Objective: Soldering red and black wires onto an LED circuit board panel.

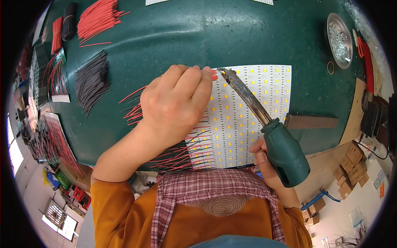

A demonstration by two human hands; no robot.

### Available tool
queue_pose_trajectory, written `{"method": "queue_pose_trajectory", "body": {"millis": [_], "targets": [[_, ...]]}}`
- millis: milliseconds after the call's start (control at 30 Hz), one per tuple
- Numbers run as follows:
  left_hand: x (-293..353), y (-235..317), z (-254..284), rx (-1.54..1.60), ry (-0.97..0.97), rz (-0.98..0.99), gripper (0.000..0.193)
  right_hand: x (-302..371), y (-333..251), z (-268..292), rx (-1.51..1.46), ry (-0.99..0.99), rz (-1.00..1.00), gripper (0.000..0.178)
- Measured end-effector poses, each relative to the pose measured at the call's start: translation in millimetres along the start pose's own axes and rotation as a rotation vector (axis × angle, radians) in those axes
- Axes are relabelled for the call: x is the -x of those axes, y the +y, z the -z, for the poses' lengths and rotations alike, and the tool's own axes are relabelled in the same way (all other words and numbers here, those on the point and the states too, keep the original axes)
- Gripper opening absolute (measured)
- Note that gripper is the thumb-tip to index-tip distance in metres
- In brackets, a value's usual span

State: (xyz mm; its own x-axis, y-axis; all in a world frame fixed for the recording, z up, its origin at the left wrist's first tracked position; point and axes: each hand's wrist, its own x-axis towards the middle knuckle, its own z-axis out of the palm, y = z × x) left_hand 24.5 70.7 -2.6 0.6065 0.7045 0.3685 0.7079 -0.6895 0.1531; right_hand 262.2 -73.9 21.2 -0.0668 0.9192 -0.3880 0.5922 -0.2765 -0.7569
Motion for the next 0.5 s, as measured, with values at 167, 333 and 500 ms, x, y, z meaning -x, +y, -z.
{"method": "queue_pose_trajectory", "body": {"millis": [167, 333, 500], "targets": [[-0.7, -2.3, -1.9, 0.001, 0.020, -0.021, 0.030, 2.3, 1.1, -2.4, -0.025, 0.016, -0.026, 0.031], [0.9, -2.7, -2.8, -0.023, 0.028, -0.039, 0.030, 1.6, 1.3, -1.6, 0.016, 0.002, 0.001, 0.032], [0.5, -2.6, -3.2, -0.050, -0.017, -0.043, 0.029, 2.4, 4.5, -4.0, 0.031, 0.007, -0.014, 0.033]]}}
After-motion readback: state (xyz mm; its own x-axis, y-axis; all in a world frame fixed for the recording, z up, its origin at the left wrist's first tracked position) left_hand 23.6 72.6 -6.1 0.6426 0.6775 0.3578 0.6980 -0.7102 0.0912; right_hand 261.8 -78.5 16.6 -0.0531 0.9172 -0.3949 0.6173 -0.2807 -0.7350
